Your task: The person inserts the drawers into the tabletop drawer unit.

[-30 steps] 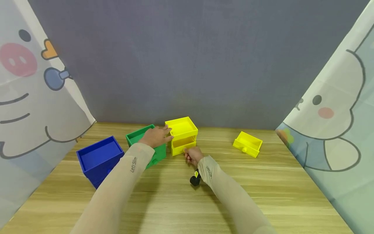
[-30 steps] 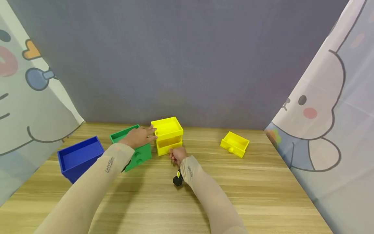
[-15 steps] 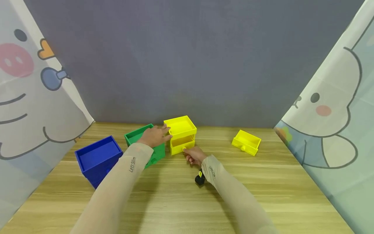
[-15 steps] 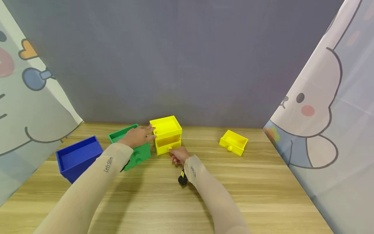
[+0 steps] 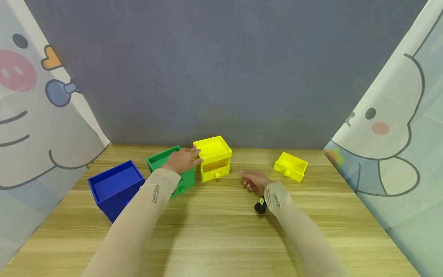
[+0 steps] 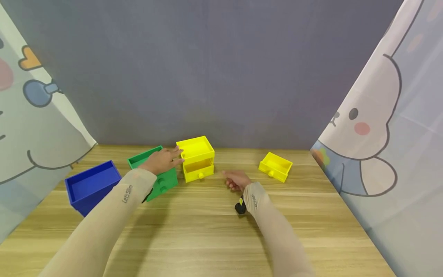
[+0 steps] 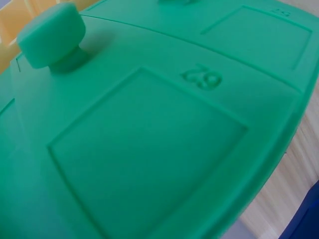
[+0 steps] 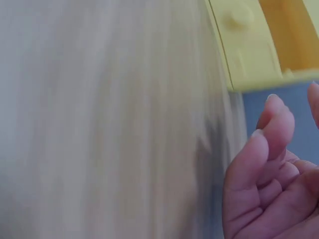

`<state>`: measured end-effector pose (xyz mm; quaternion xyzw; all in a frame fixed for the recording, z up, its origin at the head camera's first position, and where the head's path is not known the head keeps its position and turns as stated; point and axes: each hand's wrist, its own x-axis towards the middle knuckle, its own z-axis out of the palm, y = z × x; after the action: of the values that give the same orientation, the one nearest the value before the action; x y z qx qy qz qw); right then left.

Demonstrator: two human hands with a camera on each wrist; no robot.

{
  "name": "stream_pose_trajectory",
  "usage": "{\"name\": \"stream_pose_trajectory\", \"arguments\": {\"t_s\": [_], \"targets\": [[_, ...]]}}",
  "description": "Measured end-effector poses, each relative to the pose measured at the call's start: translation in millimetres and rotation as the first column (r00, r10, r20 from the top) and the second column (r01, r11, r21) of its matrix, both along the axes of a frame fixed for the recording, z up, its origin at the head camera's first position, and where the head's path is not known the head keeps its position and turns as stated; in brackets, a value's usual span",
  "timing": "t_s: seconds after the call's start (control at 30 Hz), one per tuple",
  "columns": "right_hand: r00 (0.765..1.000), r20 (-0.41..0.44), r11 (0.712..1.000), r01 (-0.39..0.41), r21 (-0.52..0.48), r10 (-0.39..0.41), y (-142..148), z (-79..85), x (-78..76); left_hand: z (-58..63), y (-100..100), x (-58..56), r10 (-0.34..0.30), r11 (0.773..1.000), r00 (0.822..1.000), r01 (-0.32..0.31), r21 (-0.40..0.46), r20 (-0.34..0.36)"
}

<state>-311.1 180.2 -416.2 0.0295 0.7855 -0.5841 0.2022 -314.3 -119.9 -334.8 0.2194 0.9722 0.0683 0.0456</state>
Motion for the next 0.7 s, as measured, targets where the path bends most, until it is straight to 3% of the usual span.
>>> {"name": "stream_pose_trajectory", "arguments": {"t_s": [0.2, 0.37, 0.47, 0.57, 0.63, 0.7], "targets": [[0.999, -0.009, 0.999, 0.034, -0.014, -0.035, 33, 5.5, 0.1, -1.0, 0, 0.7, 0.003, 1.000, 1.000, -0.003, -0.003, -0.007], [0.995, 0.033, 0.989, 0.096, -0.113, -0.093, 58, 12.8, 4.9, -1.3, 2, 1.2, 0.009, 1.000, 1.000, -0.009, -0.008, -0.014], [0.988, 0.080, 0.967, 0.147, -0.207, -0.133, 73, 14.4, 9.4, -2.0, 3, 1.4, 0.011, 1.000, 1.000, -0.011, -0.015, -0.017], [0.970, 0.152, 0.911, 0.233, -0.340, -0.192, 87, 14.3, 14.4, -3.0, 3, 1.7, 0.015, 1.000, 1.000, -0.015, -0.016, -0.021], [0.949, 0.222, 0.836, 0.306, -0.455, -0.226, 94, 14.6, 18.1, -3.9, 3, 1.9, 0.021, 1.000, 1.000, -0.021, -0.012, -0.024], [0.926, 0.289, 0.738, 0.371, -0.564, -0.244, 100, 14.8, 21.4, -4.6, 2, 2.2, 0.023, 1.000, 0.999, -0.023, -0.008, -0.028]]}}
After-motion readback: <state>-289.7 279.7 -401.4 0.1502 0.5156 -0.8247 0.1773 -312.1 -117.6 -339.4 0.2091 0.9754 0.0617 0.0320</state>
